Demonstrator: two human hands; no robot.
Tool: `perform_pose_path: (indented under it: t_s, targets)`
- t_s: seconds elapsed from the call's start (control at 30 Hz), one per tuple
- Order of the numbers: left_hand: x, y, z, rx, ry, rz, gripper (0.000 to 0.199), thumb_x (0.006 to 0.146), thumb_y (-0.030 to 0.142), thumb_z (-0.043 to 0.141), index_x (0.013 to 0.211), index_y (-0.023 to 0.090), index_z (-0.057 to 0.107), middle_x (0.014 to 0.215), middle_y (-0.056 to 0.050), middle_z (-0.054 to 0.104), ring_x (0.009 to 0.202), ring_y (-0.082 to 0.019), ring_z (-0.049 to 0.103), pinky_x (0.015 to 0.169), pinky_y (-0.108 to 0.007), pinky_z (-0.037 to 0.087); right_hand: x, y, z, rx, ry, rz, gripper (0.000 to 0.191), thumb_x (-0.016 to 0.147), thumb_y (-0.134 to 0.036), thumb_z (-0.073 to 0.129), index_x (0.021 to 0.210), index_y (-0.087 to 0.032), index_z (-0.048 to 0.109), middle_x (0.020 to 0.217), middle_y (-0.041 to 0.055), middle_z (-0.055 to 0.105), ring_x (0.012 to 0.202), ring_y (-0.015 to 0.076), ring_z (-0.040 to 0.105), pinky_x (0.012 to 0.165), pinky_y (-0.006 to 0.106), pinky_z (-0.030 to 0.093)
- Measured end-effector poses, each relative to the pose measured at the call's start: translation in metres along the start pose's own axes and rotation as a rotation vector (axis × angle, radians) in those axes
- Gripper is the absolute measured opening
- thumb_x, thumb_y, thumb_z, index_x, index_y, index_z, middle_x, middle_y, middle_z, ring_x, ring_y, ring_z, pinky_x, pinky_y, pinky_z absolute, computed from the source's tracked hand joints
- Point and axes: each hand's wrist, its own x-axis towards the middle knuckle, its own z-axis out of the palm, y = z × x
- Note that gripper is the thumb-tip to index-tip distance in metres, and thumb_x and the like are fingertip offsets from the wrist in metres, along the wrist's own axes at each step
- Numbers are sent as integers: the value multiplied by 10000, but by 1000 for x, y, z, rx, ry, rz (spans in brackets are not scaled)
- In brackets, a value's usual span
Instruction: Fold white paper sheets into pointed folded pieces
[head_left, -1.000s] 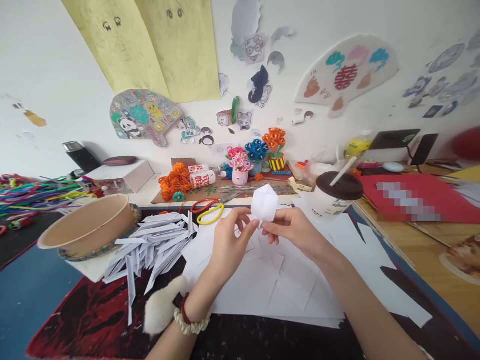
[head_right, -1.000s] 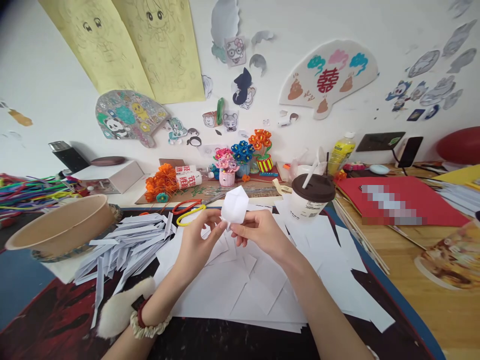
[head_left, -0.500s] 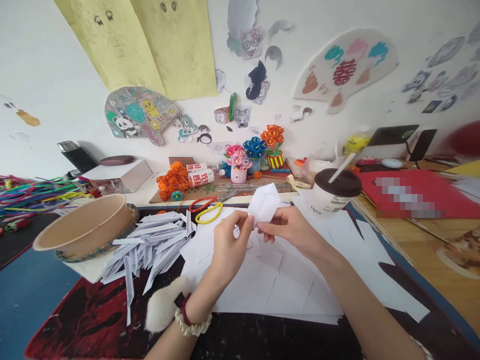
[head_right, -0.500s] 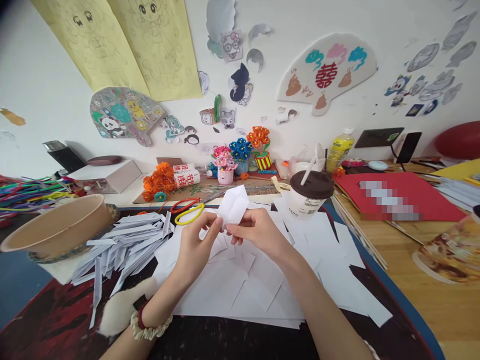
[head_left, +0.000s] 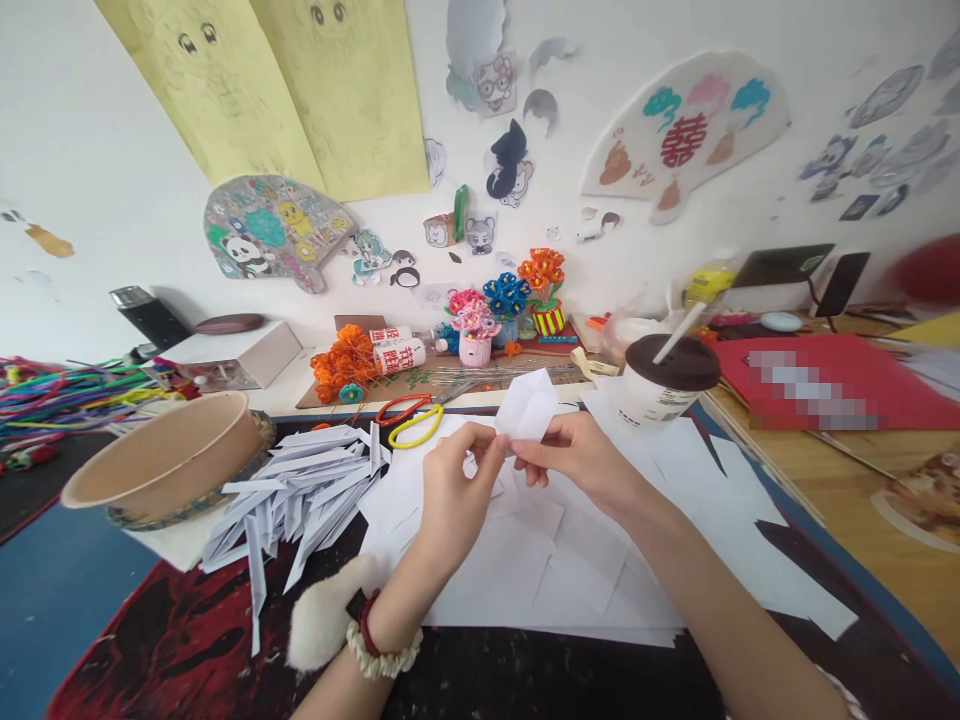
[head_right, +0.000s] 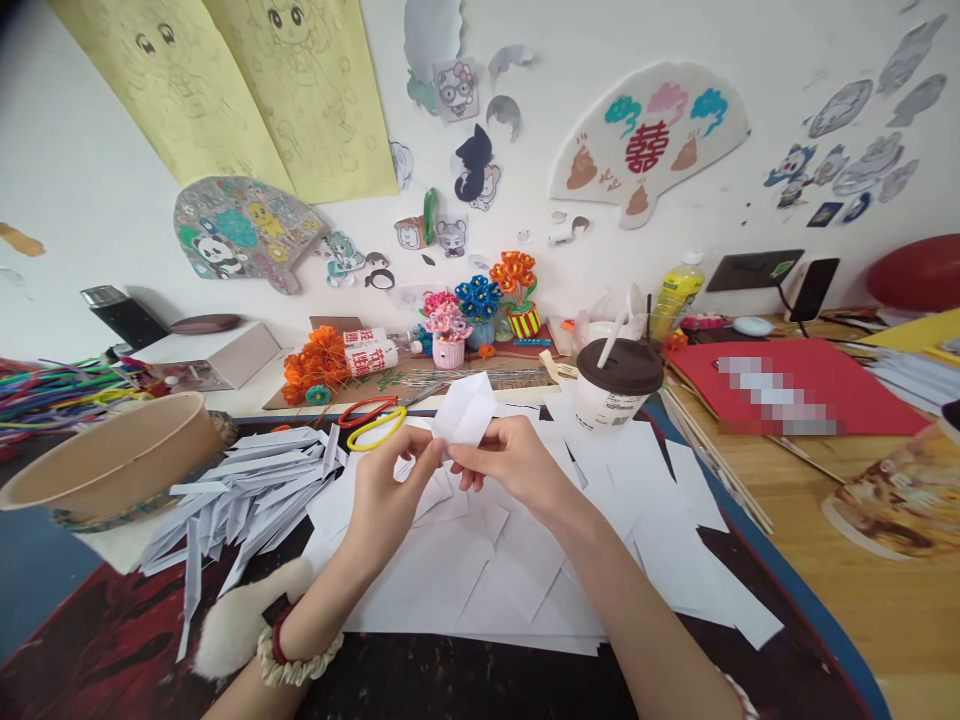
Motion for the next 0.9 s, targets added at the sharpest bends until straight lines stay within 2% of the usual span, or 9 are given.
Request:
perform_pose_path:
  t_s: [0.47,0.73,0.9]
  targets:
    - [-1,-1,0,20,22,-19,264,884,274,553,637,183,546,611,25,599,590,-119,499,629,-263,380,-1,-2,6,-4,42,12,279,728,-405,751,666,-138,699,593,30,642,507,121,567,476,263,452]
    - [2,-2,-3,-188,-19,-100,216,877,333,574,730,178,600,673,9,601,643,-128,510,632,-255,392,-2,-3,6,-20,71,5,284,700,-418,761,664,-143,699,601,38,654,470,114,553,440,254,420]
    - [2,-4,-2,-316,-20,-166,232,860,354,589,710,177,593,656,5,578,627,-127,507,601,-246,403,-3,-5,7,-26,76,8,235,690,-378,754,661,-150,704,585,31,647,456,111,539,432,253,407]
